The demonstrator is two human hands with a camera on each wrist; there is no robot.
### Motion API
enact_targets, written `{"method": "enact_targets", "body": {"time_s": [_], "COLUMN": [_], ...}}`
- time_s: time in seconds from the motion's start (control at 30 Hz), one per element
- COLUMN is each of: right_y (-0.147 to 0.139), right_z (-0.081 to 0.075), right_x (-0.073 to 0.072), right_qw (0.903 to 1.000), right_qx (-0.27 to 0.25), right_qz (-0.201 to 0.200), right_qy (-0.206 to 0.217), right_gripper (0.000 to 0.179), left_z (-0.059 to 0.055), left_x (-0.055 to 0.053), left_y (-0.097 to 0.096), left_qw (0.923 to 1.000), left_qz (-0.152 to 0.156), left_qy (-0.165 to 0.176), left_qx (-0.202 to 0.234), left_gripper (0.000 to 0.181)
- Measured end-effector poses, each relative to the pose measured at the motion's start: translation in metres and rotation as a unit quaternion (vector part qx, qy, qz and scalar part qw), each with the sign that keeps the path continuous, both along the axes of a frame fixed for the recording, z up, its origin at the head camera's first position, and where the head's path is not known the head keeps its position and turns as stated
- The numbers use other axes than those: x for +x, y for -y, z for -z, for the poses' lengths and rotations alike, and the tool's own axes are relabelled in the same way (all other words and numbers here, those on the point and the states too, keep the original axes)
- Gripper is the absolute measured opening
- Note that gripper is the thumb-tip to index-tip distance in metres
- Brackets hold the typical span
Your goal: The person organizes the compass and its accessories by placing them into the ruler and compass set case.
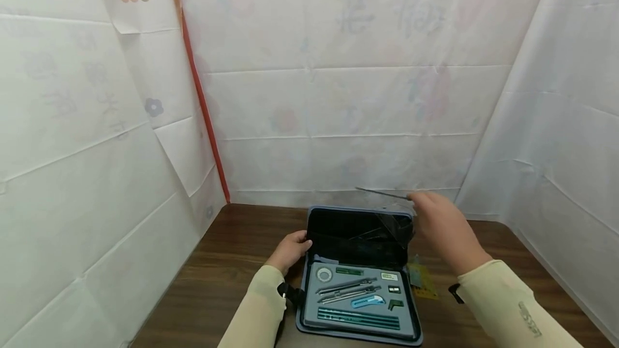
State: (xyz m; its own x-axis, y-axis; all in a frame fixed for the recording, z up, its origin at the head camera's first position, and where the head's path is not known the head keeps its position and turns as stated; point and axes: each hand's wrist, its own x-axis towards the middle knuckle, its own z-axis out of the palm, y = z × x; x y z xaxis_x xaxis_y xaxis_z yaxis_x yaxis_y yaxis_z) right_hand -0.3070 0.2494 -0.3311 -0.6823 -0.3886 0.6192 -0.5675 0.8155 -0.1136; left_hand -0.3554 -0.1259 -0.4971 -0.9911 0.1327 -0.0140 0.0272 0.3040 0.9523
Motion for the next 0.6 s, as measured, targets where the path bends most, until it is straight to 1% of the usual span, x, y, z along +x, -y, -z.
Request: {"method": "enact_targets", "body": {"time_s": [0.13,0.23,0.43,0.5,0.6], "right_y": [0.009,0.015,0.028,0.032,0.04], "right_z": [-0.004,-0.003,0.009,0.014,0.021], "right_x": [-0.007,-0.014,-0.028,-0.032,-0.036], "right_qw": [0.9987,0.9975,0.9968,0.9966,0.9959], "right_qx": [0.013,0.025,0.05,0.059,0.074], "right_qz": [-0.03,-0.045,-0.06,-0.055,-0.047], "right_qy": [-0.038,-0.049,-0.018,-0.015,-0.021], "right_gripper": [0.033,0.029,0.008,0.008,0.012], "left_z": [0.0,0.0,0.001,0.001,0.001], "left_x": [-0.002,-0.004,-0.004,-0.003,-0.003], "left_y": [0.0,-0.001,0.0,0.001,0.002], "left_qw": [1.0,1.0,1.0,1.0,1.0], "left_qz": [-0.002,-0.002,-0.004,-0.003,-0.003], "left_qy": [0.0,-0.004,-0.003,-0.002,-0.003], "left_qx": [0.003,0.002,-0.003,-0.004,-0.006], "left_gripper": [0.029,0.029,0.028,0.027,0.027]}}
